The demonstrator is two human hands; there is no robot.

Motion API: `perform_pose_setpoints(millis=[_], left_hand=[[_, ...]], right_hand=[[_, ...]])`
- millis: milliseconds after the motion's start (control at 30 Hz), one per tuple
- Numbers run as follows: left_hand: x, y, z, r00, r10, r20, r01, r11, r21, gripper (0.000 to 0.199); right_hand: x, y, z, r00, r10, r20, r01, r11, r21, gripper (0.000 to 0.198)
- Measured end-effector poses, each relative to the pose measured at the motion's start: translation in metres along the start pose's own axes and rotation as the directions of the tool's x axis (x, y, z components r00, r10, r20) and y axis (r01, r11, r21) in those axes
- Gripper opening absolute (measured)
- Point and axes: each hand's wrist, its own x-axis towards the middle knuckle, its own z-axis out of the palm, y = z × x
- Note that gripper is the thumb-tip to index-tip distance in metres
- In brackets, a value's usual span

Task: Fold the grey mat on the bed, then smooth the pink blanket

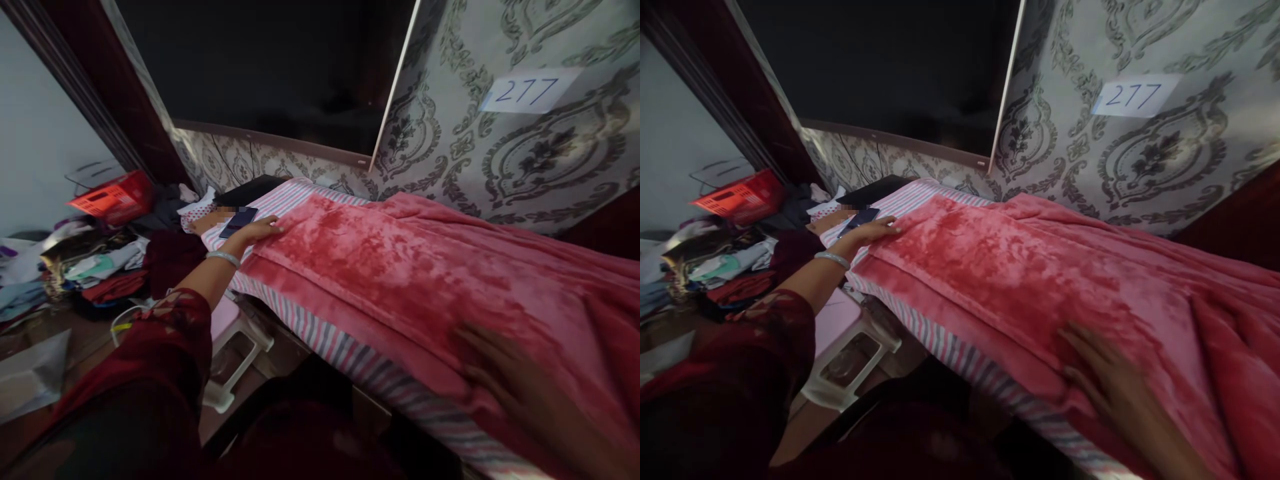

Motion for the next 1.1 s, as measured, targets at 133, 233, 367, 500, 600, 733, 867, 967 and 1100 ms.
perform_pose_setpoints(millis=[133, 233, 367, 500, 600, 733, 867, 967, 1100], left_hand=[[-0.023, -0.008, -0.007, 0.995, -0.001, 0.097, 0.018, 0.984, -0.176, 0.039], [-0.036, -0.006, -0.008, 0.993, -0.004, 0.116, 0.026, 0.982, -0.189, 0.04], [-0.043, -0.004, -0.004, 0.999, -0.033, 0.042, 0.038, 0.993, -0.115, 0.038], [-0.043, -0.003, -0.002, 0.996, -0.087, -0.018, 0.087, 0.996, -0.004, 0.038], [-0.045, 0.0, -0.004, 0.994, -0.111, -0.007, 0.11, 0.994, -0.028, 0.039], [-0.053, 0.003, -0.013, 0.98, -0.196, 0.034, 0.199, 0.948, -0.249, 0.039], [-0.062, -0.01, -0.024, 0.977, -0.203, 0.065, 0.213, 0.935, -0.284, 0.038], [-0.066, -0.025, -0.029, 0.982, -0.181, 0.056, 0.189, 0.963, -0.194, 0.036], [-0.07, -0.031, -0.028, 0.99, -0.137, 0.015, 0.137, 0.991, -0.009, 0.036]], right_hand=[[0.004, 0.001, 0.032, 0.998, -0.063, -0.006, 0.063, 0.998, 0.023, 0.044], [0.001, -0.001, 0.03, 0.997, -0.071, 0.018, 0.071, 0.997, -0.03, 0.048], [-0.002, -0.012, 0.02, 0.996, -0.069, 0.049, 0.074, 0.99, -0.12, 0.047], [-0.003, -0.013, 0.015, 0.999, 0.029, -0.028, -0.033, 0.992, -0.124, 0.044], [-0.004, -0.01, 0.006, 0.989, 0.106, -0.103, -0.114, 0.991, -0.074, 0.038], [-0.011, -0.012, -0.014, 0.949, 0.216, -0.231, -0.226, 0.974, -0.017, 0.035], [-0.029, -0.014, -0.022, 0.976, 0.113, -0.187, -0.112, 0.994, 0.016, 0.034], [-0.04, -0.014, -0.013, 0.99, 0.047, -0.13, -0.046, 0.999, 0.017, 0.033], [-0.046, -0.015, 0.001, 0.994, 0.069, -0.088, -0.065, 0.997, 0.052, 0.035]])
